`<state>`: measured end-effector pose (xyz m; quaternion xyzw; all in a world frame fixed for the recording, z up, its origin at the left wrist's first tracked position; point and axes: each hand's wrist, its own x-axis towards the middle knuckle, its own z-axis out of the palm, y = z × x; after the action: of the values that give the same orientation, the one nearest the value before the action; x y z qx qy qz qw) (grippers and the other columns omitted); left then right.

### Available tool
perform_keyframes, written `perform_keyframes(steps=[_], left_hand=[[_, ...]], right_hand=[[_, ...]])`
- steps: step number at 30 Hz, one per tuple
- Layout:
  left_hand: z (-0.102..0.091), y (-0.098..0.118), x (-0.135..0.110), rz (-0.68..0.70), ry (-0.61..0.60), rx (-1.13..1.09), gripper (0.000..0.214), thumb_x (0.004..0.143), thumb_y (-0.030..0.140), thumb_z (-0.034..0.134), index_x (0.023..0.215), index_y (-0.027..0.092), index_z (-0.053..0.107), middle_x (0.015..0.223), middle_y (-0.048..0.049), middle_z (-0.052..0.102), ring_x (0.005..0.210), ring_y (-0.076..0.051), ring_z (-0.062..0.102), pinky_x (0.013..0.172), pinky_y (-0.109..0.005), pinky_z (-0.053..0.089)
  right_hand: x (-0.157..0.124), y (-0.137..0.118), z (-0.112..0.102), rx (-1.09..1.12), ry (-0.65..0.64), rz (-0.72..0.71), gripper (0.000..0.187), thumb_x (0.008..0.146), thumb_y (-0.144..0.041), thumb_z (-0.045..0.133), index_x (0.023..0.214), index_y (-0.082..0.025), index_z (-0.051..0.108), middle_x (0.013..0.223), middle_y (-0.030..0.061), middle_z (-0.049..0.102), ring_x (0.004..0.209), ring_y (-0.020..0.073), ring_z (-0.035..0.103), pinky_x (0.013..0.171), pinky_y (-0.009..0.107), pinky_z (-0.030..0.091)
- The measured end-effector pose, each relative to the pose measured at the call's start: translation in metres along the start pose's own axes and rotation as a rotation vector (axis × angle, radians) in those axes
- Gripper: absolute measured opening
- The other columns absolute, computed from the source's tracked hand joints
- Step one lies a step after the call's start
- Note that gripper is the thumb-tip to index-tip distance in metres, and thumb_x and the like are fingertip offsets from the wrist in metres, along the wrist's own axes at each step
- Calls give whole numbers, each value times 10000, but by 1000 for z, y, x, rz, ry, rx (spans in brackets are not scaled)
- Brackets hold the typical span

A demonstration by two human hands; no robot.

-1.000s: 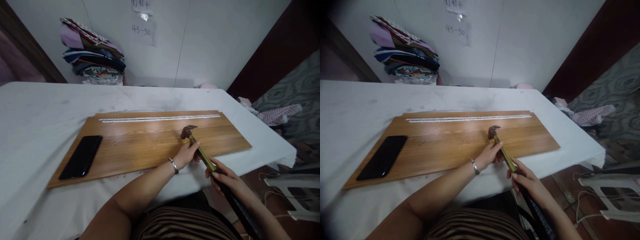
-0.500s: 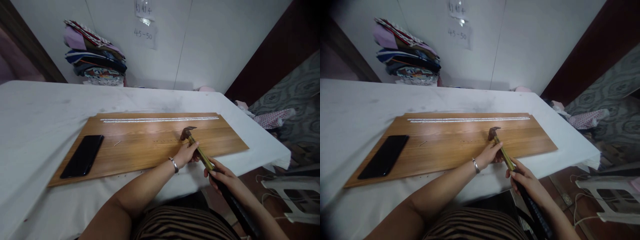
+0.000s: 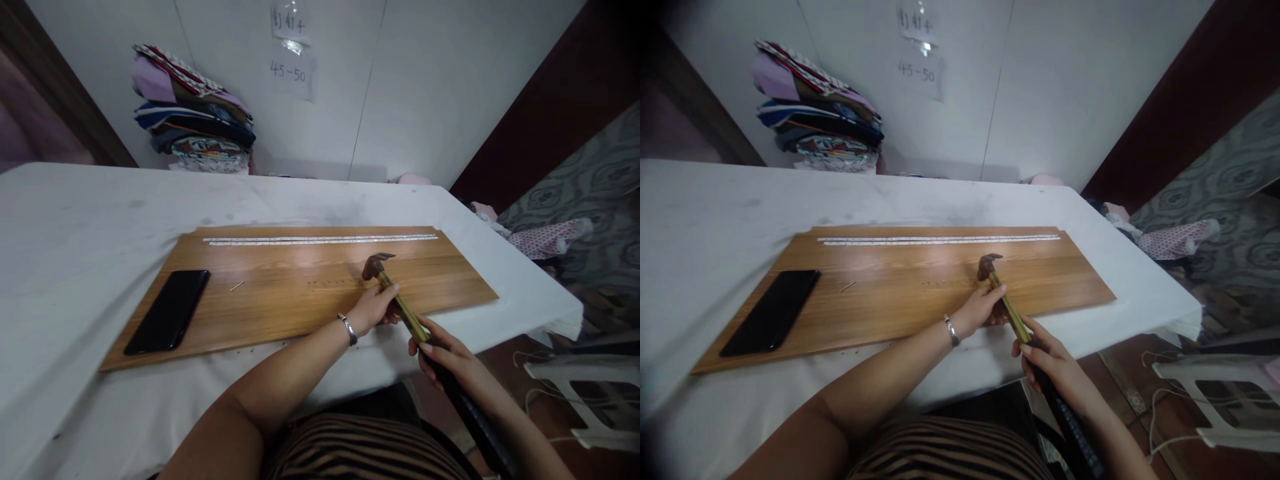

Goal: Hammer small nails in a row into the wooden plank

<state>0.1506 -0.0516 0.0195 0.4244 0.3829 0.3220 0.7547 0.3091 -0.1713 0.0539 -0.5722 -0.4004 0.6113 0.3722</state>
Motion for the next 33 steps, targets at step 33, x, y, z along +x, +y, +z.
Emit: perform_keyframes(steps=[33], left_hand=[[-3,0,3,-49,-30,11,432,953,533,563,732,162,555,575,-15,602,444,-98,522,444,-214,340]], right_hand=[[3,-2,-2,-1,-50,7,762,836,-423,731,1526,-264,449,916,23,625,535,88,511,425,211,417]])
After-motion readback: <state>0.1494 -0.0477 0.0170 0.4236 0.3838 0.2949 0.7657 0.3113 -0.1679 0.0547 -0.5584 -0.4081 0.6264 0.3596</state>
